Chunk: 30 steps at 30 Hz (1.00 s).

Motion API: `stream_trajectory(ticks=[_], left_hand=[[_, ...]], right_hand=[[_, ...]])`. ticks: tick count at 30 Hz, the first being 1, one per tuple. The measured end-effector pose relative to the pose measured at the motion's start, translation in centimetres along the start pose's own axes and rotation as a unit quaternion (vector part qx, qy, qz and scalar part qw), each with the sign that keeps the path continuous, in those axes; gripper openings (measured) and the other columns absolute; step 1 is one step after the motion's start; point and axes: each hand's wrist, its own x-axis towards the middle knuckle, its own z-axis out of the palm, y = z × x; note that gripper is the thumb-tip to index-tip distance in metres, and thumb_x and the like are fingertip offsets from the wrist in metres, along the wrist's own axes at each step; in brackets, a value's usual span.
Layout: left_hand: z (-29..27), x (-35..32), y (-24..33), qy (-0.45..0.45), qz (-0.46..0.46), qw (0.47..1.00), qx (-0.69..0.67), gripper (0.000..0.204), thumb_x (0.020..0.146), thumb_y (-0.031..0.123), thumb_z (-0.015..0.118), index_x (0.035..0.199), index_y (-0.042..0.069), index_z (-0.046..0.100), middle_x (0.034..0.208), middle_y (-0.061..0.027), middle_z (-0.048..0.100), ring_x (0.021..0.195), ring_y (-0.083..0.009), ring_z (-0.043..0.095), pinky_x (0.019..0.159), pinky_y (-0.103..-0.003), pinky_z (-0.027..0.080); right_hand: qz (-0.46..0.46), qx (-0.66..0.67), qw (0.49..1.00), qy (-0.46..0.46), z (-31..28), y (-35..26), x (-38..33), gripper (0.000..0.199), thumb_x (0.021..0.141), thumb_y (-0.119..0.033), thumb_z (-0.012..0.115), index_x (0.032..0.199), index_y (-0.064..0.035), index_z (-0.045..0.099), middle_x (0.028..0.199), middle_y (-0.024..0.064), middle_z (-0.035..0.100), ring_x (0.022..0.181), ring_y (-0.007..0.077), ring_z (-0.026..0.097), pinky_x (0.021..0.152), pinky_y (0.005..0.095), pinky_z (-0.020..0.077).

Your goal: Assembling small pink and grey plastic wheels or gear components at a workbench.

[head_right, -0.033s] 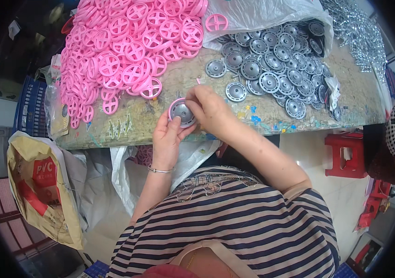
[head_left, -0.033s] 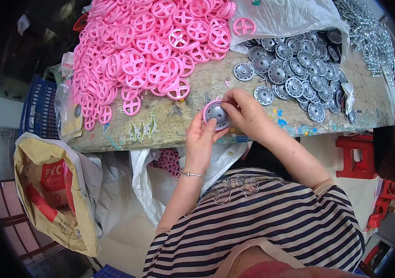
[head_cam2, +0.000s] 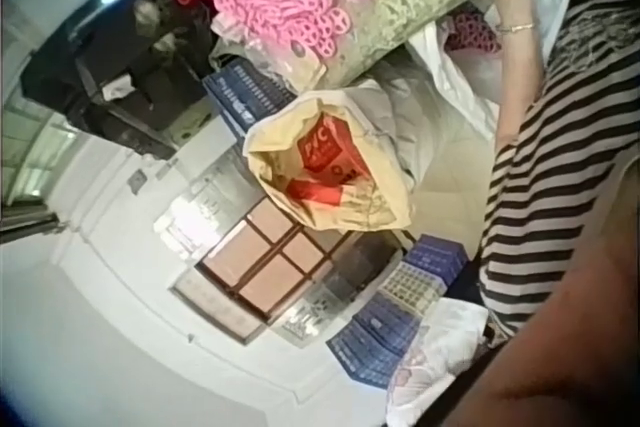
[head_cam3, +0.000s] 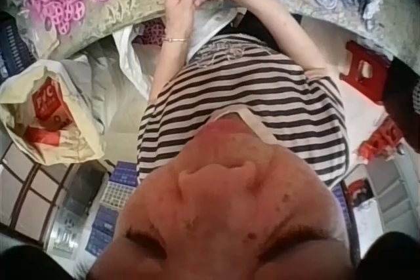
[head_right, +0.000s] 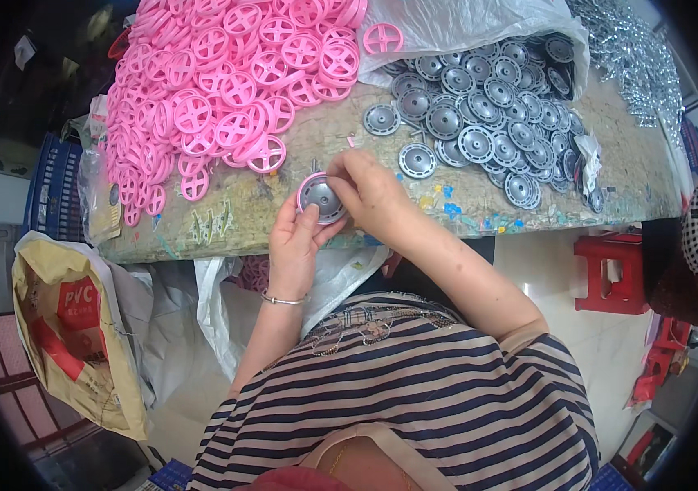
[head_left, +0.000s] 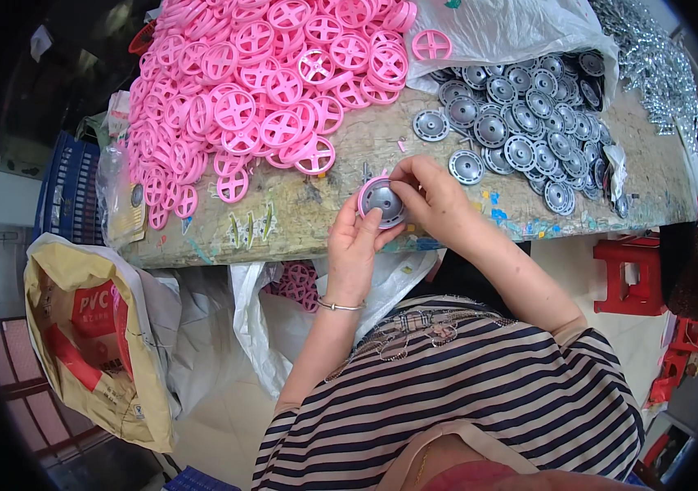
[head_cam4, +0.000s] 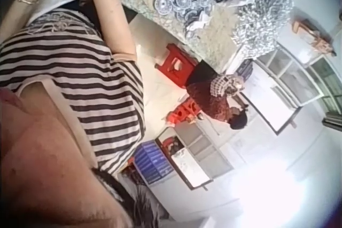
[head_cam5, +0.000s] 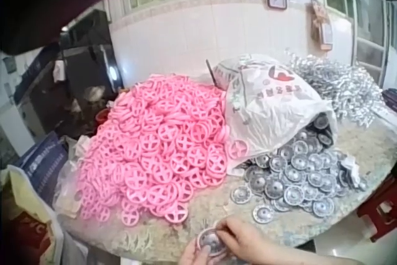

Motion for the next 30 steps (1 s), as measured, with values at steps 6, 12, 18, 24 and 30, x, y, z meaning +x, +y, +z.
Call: stream_trajectory(ticks=[6,12,18,24,30], left_hand=[[0.1,-0.7,0.6,-0.024,0.022,0.999,-0.006,0.035,0.098,0.010,0.046,0.132,0.001,0.042,0.123,-0.0126,0.055,0.108,-0.0232,0.059,0.092,-0.040,0.053],[-0.6,-1.1,-0.2,-0.031,0.043,0.998,0.045,0.034,0.099,0.009,0.045,0.132,0.000,0.043,0.122,-0.0112,0.054,0.108,-0.0201,0.058,0.089,-0.037,0.055],[-1.8,-2.8,0.1,-0.029,0.040,0.996,0.080,0.034,0.099,0.010,0.043,0.131,-0.002,0.043,0.120,-0.0101,0.053,0.107,-0.0169,0.056,0.087,-0.036,0.056],[-4.9,-4.8,-0.2,0.061,0.037,0.989,0.127,0.035,0.100,0.016,0.043,0.130,-0.002,0.046,0.117,-0.0093,0.056,0.101,-0.0157,0.059,0.079,-0.031,0.055],[-15.9,-10.0,1.0,0.151,-0.002,0.905,0.397,0.037,0.098,0.021,0.047,0.125,-0.005,0.051,0.105,-0.0083,0.062,0.093,-0.0116,0.058,0.079,-0.024,0.047]], right_hand=[[-0.029,0.009,0.999,-0.029,-0.2,-0.7,-0.5,0.025,0.085,-0.011,0.065,0.108,-0.0021,0.059,0.092,0.0061,0.060,0.081,0.0147,0.060,0.069,0.0263,0.0495],[0.201,0.223,0.946,-0.120,0.4,-0.8,-1.3,0.031,0.084,-0.016,0.067,0.111,-0.0018,0.061,0.092,0.0095,0.066,0.082,0.0141,0.061,0.074,0.0291,0.0498],[0.184,0.190,0.948,-0.177,1.1,-1.5,-2.3,0.023,0.088,-0.013,0.065,0.107,-0.0011,0.060,0.091,0.0015,0.064,0.083,0.0074,0.058,0.075,0.0241,0.0490],[0.209,0.220,0.932,-0.197,1.1,-1.7,-2.0,0.031,0.090,-0.020,0.063,0.114,-0.0011,0.060,0.090,0.0041,0.065,0.082,0.0095,0.059,0.075,0.0258,0.0492],[0.188,0.178,0.951,-0.170,0.3,0.5,1.2,0.032,0.093,-0.021,0.059,0.118,-0.0007,0.057,0.090,0.0026,0.066,0.081,0.0094,0.059,0.075,0.0256,0.0492]])
